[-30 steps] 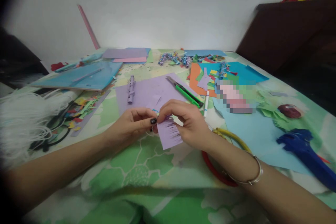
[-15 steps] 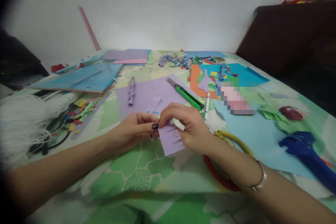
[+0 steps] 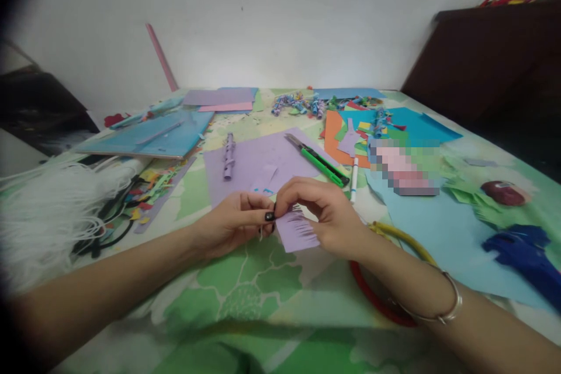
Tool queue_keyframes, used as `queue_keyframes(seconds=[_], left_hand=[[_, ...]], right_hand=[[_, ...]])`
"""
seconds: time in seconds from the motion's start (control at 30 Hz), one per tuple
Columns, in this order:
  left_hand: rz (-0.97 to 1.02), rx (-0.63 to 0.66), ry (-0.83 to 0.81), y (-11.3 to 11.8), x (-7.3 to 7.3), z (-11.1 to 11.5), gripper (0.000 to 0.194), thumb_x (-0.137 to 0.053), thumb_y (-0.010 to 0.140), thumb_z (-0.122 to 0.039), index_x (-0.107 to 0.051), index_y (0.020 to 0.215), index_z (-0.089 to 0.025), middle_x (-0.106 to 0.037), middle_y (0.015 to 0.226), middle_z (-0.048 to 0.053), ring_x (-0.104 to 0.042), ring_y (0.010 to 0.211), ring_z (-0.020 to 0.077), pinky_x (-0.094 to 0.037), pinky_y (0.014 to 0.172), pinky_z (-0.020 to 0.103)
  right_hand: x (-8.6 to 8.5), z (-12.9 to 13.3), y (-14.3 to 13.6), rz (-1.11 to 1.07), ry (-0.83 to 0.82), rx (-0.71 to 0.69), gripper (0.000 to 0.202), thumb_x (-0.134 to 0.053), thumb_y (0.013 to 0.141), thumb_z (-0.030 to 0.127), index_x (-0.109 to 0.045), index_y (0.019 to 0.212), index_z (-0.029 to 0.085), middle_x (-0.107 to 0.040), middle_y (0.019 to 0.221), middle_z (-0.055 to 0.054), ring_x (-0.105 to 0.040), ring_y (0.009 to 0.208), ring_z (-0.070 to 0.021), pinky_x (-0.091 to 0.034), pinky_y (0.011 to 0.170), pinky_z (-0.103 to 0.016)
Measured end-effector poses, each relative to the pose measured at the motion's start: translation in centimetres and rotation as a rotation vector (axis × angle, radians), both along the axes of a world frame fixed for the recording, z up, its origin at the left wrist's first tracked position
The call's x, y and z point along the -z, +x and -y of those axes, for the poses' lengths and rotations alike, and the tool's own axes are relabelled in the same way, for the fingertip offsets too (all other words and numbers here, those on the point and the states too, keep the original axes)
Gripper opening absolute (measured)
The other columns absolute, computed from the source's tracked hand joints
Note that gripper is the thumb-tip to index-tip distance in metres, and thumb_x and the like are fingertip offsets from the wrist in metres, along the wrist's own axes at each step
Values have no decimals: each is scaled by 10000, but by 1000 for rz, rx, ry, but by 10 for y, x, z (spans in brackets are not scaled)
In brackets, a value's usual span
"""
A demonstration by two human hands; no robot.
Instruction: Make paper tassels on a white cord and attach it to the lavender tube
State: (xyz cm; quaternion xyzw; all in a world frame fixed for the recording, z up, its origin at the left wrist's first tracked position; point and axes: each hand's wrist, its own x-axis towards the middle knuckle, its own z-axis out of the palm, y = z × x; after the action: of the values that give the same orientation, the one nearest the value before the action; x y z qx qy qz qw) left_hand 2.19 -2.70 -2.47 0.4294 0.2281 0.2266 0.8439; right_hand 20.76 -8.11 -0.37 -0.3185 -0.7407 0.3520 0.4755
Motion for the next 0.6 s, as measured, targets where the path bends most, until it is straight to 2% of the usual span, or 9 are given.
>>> queue_keyframes(seconds=[0.1,0.23,0.43,0.6], left_hand=[[-34,-5,21,0,0,0,185,-821,630,-202,-697,702,-85,-652,592,25,-573,538,78,-380,538,191],[-53,-20,40,0,1,1,195,-829,620,-219,-702,704,-98,-660,602,26,-568,537,82,-374,530,202],[32,-46,59,0,-2,2,168,-802,655,-230,-717,734,-108,-680,658,40,-594,605,107,-430,642,243],[69,-48,66,0,-4,4,142,-755,700,-239,-717,753,-113,-657,641,33,-589,622,115,-430,674,257]], right_hand=[[1,0,0,-11,-39,-2,146,-666,838,323,-653,847,178,-604,830,-61,-592,766,-167,-494,704,-306],[2,1,1,-21,-97,1,67,-664,830,242,-642,851,182,-597,838,-49,-585,782,-161,-492,724,-302],[4,1,1,-88,-208,26,66,-673,823,229,-630,844,184,-606,821,-40,-595,753,-149,-496,659,-273],[1,0,-2,-147,-245,38,118,-733,781,209,-629,833,191,-654,800,-34,-650,760,-156,-547,700,-282]])
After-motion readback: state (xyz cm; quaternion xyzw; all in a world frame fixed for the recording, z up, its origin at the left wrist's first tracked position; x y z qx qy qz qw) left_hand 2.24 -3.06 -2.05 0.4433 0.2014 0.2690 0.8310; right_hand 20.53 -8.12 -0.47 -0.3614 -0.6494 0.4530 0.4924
